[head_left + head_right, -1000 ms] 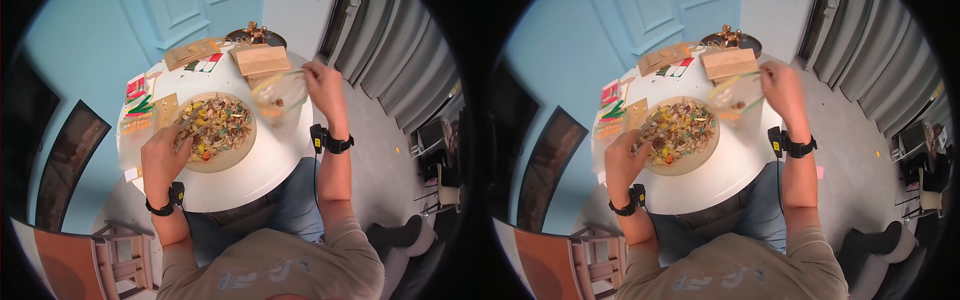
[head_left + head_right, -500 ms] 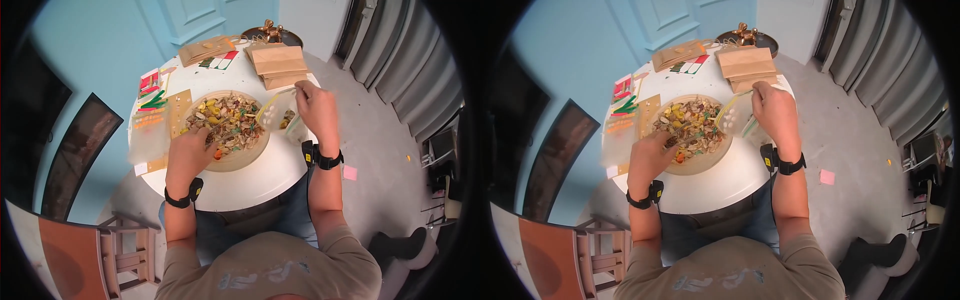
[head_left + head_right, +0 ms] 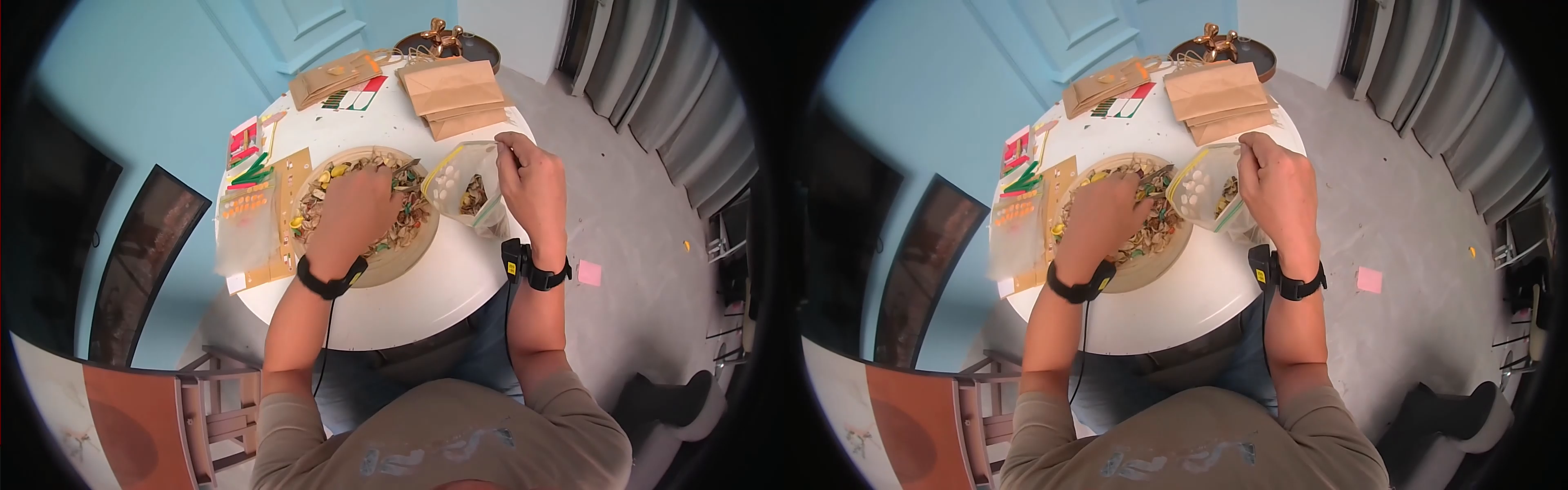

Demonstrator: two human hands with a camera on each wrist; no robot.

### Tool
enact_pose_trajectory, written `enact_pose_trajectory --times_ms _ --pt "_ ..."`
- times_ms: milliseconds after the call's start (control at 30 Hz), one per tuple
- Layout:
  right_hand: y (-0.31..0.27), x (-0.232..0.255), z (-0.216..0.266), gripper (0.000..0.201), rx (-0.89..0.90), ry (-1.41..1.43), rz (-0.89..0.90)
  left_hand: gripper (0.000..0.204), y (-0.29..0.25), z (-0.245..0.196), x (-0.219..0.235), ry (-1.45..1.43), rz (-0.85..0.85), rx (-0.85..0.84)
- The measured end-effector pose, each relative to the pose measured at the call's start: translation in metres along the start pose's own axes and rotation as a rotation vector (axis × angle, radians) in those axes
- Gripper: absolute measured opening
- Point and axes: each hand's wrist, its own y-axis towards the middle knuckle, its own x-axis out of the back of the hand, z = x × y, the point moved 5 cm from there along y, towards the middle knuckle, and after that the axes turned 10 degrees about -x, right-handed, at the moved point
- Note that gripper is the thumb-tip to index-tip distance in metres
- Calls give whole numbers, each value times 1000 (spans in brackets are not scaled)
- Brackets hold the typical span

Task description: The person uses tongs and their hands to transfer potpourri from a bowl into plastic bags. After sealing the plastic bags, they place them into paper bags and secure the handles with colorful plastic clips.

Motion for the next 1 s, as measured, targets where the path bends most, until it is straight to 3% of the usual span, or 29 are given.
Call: enact_pose_trajectory --times_ms 167,367,567,667,867,1000 --pt "1 4 -2 20 22 3 -15 32 11 14 -29 13 140 6" --pt "1 2 -4 20 31 23 1 32 -24 23 4 111 264 116" --pt "-1 0 -4 20 29 25 7 30 -50 15 37 18 29 162" --pt "-3 -1 1 20 31 23 23 30 -55 -2 23 -112 -30 29" --pt "-5 -5 6 20 45 40 40 37 -65 -6 0 -25 93 18" --pt "-7 -7 8 20 51 39 47 37 -73 9 9 66 25 92"
